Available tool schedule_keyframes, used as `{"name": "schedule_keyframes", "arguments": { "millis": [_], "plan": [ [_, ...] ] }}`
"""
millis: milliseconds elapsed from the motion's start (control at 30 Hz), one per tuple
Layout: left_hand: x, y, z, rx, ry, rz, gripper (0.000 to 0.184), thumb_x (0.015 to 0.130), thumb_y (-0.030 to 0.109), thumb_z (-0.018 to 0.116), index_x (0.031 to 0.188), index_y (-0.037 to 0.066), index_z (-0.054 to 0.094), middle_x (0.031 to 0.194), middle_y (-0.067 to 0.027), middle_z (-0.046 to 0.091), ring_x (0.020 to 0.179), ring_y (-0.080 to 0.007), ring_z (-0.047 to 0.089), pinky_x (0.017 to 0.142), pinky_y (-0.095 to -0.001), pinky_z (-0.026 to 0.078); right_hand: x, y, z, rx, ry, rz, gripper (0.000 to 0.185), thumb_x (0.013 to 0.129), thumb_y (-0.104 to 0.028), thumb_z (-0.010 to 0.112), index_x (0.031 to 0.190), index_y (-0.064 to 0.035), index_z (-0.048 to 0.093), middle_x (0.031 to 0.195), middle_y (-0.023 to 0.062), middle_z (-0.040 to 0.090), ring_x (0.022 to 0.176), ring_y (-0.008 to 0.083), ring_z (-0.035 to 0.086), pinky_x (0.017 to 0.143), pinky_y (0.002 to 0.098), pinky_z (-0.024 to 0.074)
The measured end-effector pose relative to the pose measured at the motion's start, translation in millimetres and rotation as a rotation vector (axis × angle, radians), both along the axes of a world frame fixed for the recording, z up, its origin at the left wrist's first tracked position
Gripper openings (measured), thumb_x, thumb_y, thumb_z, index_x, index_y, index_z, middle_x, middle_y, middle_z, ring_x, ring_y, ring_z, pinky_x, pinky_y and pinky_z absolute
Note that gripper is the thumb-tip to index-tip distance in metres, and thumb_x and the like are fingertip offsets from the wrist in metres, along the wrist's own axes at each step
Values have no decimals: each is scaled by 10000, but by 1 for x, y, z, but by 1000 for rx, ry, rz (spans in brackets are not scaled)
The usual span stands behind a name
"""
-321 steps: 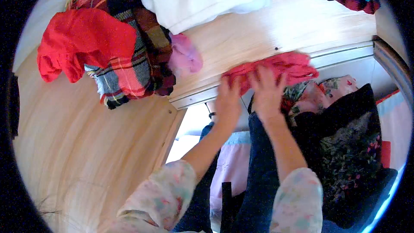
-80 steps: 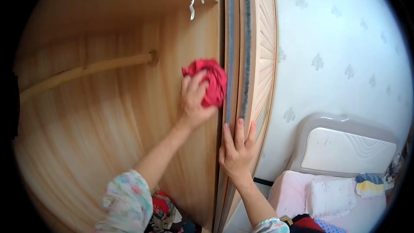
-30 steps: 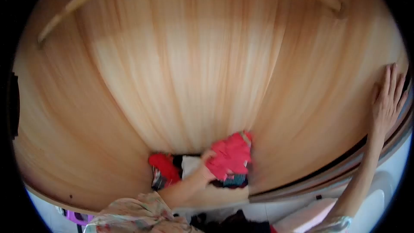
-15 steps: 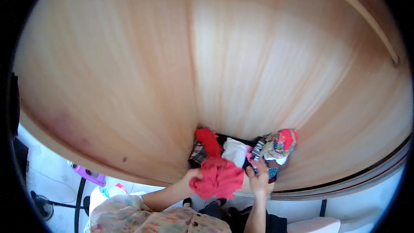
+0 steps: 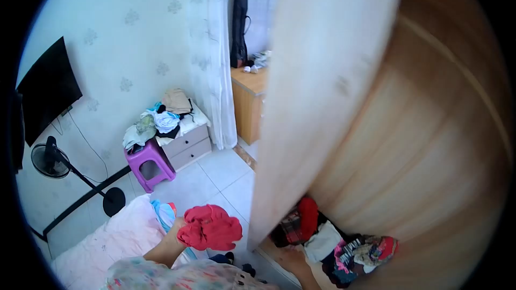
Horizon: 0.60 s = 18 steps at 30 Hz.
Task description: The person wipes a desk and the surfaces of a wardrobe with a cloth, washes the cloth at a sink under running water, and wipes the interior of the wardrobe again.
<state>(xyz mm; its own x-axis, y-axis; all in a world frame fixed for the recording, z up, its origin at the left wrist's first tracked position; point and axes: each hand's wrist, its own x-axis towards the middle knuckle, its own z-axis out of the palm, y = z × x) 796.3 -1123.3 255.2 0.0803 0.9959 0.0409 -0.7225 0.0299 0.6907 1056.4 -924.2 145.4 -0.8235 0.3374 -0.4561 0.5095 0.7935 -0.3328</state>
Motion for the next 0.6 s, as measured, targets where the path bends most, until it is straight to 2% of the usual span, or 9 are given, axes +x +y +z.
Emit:
{"name": "schedule_keyframes", "arguments": {
  "millis": [167, 200, 233, 267, 367, 400, 433, 467, 600],
  "plan": [
    [-24, 9, -19, 14, -410, 467, 822, 634, 311, 691, 1345, 58, 365, 1305, -148, 475, 1171, -315, 483, 919, -463, 429, 2, 11, -32, -223, 135, -3, 438, 854, -340, 518, 1236, -125, 500, 1126, 178, 589, 1014, 339, 570, 847, 414, 462],
    [-29, 17, -27, 4, -439, 517, 817, 639, 318, 686, 1346, 63, 365, 1307, -148, 473, 1173, -319, 481, 913, -468, 433, 5, 14, -52, -165, -89, 11, 462, 852, -303, 533, 1274, -123, 476, 1151, 216, 565, 1020, 359, 560, 866, 408, 453],
    [-40, 23, -36, -9, -451, 547, 813, 645, 325, 680, 1348, 68, 365, 1310, -148, 471, 1175, -323, 479, 907, -474, 436, 6, 12, -68, -230, -60, -4, 457, 862, -304, 529, 1277, -119, 475, 1150, 215, 567, 1027, 347, 563, 877, 396, 448],
    [-50, 32, -50, -34, -381, 613, 726, 684, 388, 612, 1332, 142, 395, 1310, -120, 466, 1140, -358, 486, 804, -502, 472, 5, 6, -85, -297, -24, -26, 453, 871, -305, 526, 1279, -116, 473, 1149, 213, 570, 1034, 335, 565, 888, 385, 444],
    [-206, -25, -72, -99, -548, 510, 703, 678, 367, 624, 1307, 135, 412, 1276, -111, 490, 1098, -342, 509, 769, -484, 479, -84, -100, -151, -355, 261, -121, 455, 903, -318, 506, 1301, -103, 452, 1133, 201, 580, 1044, 291, 571, 917, 351, 426],
    [-275, -57, -40, -127, -492, 503, 694, 679, 364, 631, 1297, 137, 414, 1254, -118, 500, 1076, -336, 519, 763, -486, 478, -145, -129, -125, -385, 364, -189, 459, 912, -319, 499, 1309, -95, 442, 1131, 192, 582, 1048, 278, 569, 924, 344, 419],
    [-283, -39, -45, -137, -475, 464, 696, 679, 361, 634, 1298, 134, 411, 1250, -123, 502, 1075, -335, 521, 764, -487, 478, -177, -150, -151, -414, 470, -249, 463, 922, -321, 491, 1317, -88, 432, 1129, 184, 584, 1051, 264, 567, 932, 337, 413],
    [-282, -20, -60, -157, -461, 427, 698, 680, 358, 637, 1300, 131, 408, 1246, -128, 504, 1073, -335, 522, 764, -488, 477, -205, -148, -99, -469, 487, -359, 467, 929, -318, 485, 1324, -78, 421, 1133, 172, 584, 1056, 254, 562, 937, 335, 407],
    [-280, 45, -97, -251, -392, 284, 697, 700, 309, 638, 1305, 76, 384, 1238, -155, 502, 1077, -352, 528, 820, -512, 471, -267, -80, -54, -584, 318, -576, 503, 954, -332, 436, 1363, -50, 361, 1265, 164, 505, 1163, 244, 487, 962, 332, 394]
  ]
}}
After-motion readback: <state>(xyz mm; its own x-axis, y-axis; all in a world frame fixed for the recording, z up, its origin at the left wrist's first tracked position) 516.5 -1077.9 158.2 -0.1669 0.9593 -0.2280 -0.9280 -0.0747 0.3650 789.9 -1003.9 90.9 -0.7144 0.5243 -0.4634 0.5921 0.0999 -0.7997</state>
